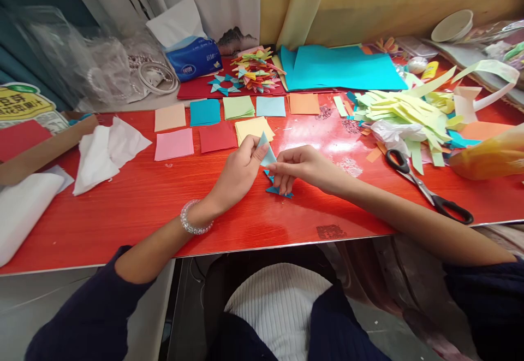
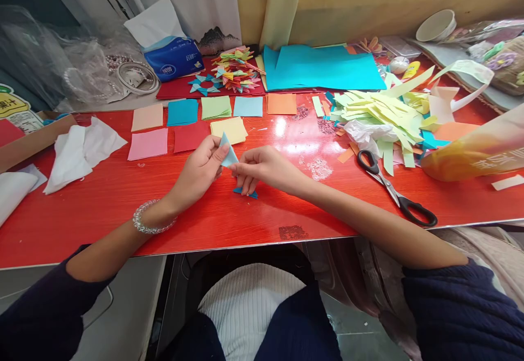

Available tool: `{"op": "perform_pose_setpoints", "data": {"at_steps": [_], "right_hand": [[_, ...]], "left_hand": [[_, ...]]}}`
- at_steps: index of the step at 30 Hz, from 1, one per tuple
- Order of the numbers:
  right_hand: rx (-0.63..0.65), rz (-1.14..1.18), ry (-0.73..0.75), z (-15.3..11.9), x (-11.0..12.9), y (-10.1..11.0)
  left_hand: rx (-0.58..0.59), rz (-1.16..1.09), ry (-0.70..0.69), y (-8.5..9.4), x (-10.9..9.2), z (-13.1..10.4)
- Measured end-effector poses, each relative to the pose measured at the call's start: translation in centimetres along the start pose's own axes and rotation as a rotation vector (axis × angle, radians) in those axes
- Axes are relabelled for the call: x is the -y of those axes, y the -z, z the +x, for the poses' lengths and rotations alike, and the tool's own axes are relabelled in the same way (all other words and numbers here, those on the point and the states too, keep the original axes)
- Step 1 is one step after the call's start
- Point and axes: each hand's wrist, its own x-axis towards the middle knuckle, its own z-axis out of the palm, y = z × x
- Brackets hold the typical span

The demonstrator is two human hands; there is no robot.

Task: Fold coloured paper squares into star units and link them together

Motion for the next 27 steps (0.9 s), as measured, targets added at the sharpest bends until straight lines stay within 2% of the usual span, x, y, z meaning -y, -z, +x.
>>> {"op": "perform_pose_setpoints", "data": {"at_steps": [4,12,17,20,22,25,27], "right_hand": [[0.100,-0.005,-0.049,-0.3,-0.1,-0.4],[0.170,-0.024,-0.044,-0.8,0.4,-0.5],[0.290,-0.034,-0.087,-0.8,0.5,-0.3],[0.317,-0.071,-0.085,-1.0,0.9,0.0],[0.300,-0.135,-0.060,-1.1,1.2,0.1],[0.174,-0.255,0.000,-1.2,1.5,0.1],[0.108,-0.291,0.026,-1.2,1.3,0.1]], "left_hand": [[0.017,0.054,0.004,-0.2,-0.2,-0.3],[0.081,0.059,-0.060,0.2,-0.6,-0.4],[0.042,0.114,-0.109,-0.1,-0.9,-1.0],[0.012,0.095,-0.107,-0.4,-1.1,-1.2],[-0.024,0.074,-0.083,-0.5,-1.2,-1.2],[-0.065,0.032,-0.038,-0.4,-1.2,-1.0],[-0.045,-0.022,-0.034,-0.3,-1.0,-0.8]]}}
